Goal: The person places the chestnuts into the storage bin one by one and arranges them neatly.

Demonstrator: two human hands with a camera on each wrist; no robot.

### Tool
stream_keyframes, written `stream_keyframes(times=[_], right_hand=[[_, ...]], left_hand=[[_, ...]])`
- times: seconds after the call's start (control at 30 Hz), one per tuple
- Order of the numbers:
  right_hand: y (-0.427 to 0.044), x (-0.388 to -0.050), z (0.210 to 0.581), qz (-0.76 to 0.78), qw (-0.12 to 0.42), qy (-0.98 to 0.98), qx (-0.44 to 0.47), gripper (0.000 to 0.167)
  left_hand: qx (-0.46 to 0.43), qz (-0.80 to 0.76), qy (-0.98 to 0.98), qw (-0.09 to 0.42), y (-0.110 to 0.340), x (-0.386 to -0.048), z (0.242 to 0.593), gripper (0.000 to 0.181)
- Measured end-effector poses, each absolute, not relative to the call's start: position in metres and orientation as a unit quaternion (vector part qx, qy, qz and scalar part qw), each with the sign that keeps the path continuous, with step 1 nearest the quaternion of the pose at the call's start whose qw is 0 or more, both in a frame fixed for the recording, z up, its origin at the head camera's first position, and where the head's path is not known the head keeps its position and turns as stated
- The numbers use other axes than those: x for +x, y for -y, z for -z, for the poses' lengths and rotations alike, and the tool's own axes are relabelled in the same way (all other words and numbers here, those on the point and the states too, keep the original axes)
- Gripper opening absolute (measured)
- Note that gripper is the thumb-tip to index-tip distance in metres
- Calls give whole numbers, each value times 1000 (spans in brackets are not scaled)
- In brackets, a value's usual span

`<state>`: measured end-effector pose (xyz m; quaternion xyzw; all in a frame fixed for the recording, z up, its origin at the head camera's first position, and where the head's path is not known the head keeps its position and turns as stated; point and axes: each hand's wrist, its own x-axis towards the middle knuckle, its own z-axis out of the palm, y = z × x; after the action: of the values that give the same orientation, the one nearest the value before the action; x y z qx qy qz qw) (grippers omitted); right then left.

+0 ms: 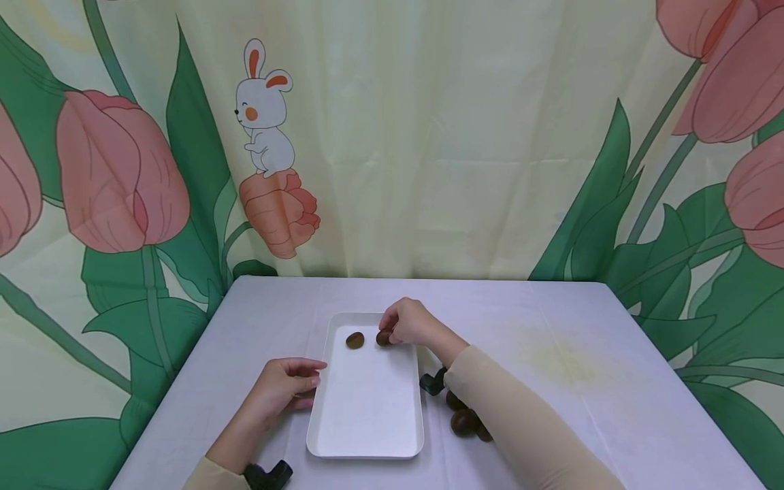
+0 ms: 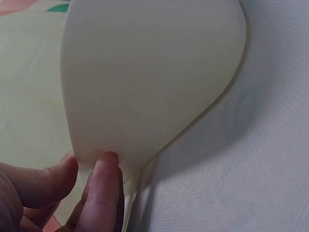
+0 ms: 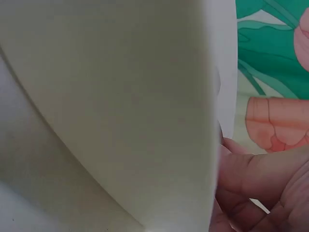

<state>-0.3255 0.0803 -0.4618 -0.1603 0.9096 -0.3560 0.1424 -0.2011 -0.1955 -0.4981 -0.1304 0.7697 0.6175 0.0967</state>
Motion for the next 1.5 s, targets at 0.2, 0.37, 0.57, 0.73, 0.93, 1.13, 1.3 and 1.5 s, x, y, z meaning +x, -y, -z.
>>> stream_keyframes(times=[0.2, 0.37, 0.57, 0.73, 0.93, 1.13, 1.3, 1.5], right_hand=[[-80, -324, 460, 328, 138, -914, -193, 30], [-81, -322, 458, 313, 136, -916, -211, 30], [-81, -322, 457, 317, 135, -914, -213, 32], [-83, -323, 455, 345, 152, -907, -190, 35], [-83, -324, 454, 352, 165, -903, -180, 35], [-85, -323, 449, 337, 169, -908, -183, 36], [-86, -322, 446, 339, 174, -907, -176, 34], [-87, -321, 442, 354, 174, -904, -165, 32]], left_hand=[[-128, -621, -767, 98, 195, -201, 498, 28], [-124, -624, -765, 99, 196, -201, 499, 28], [-119, -626, -765, 97, 195, -201, 501, 30], [-121, -624, -765, 98, 194, -200, 499, 30], [-121, -622, -767, 100, 195, -199, 497, 29], [-118, -619, -769, 102, 195, -199, 497, 29], [-116, -618, -771, 104, 196, -200, 498, 30], [-112, -623, -767, 105, 196, -200, 497, 31]])
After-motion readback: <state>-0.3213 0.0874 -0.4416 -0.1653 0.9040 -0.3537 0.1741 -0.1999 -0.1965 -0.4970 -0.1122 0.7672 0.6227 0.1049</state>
